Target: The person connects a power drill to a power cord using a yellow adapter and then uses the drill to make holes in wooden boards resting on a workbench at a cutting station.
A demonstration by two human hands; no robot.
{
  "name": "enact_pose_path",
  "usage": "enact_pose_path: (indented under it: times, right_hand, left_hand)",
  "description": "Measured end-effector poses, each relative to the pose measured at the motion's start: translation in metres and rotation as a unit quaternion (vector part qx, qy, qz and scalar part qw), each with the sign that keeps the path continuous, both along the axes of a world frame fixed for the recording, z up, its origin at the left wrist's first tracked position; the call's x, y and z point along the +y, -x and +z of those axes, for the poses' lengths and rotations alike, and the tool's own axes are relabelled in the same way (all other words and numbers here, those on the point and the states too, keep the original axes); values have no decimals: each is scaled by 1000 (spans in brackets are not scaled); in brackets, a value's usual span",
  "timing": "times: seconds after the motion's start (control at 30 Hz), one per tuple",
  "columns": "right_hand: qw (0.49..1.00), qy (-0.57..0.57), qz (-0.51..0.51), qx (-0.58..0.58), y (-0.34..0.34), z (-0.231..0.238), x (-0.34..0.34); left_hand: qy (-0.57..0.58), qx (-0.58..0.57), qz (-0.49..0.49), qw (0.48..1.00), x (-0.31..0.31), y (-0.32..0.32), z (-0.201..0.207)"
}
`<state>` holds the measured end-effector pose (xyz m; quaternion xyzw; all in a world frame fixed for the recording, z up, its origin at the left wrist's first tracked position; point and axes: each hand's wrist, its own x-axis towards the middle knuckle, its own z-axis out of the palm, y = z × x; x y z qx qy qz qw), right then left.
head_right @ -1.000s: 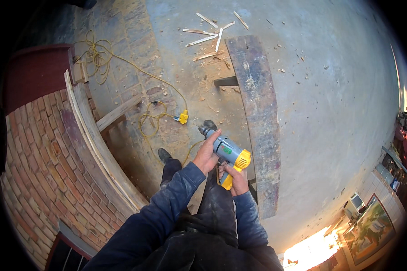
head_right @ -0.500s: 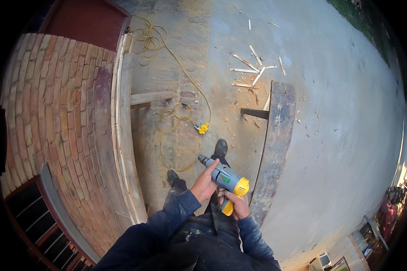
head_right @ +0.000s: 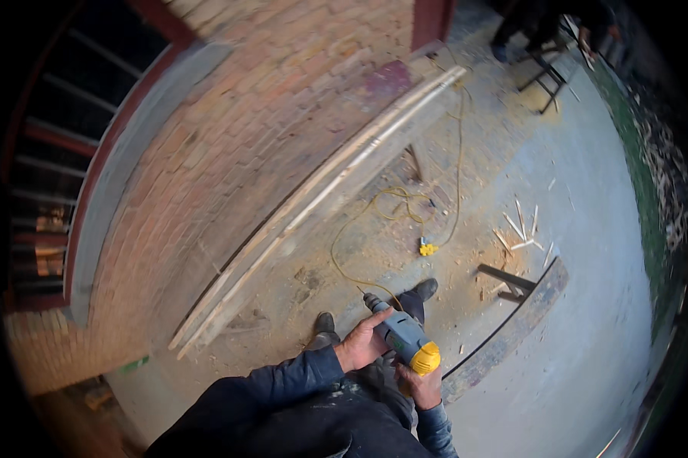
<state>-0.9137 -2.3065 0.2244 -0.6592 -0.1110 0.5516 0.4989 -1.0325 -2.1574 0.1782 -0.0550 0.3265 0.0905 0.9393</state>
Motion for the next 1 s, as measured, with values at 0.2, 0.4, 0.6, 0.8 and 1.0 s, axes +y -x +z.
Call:
enact_pose_path:
  times: [0.2,0.4,0.6,0.8,1.0]
  right_hand:
    - [874,-68,359,-321,121,79,27]
    - [749,-212,508,-368,198,41,60]
    - [758,-164,588,-228,283,30,83]
    - [749,-49,606,-263,317,20,68]
    - [728,-17,574,-375,408,57,42]
  left_hand:
    - [-121,-7,12,993,-23,236,32]
    - [-131,416,264,860,-132,454,16]
    - [43,423,469,774,-358,571,-34]
    - [-9,571,327,753,-302,589,-45]
    - [-51,487,324,809,-286,695,-59]
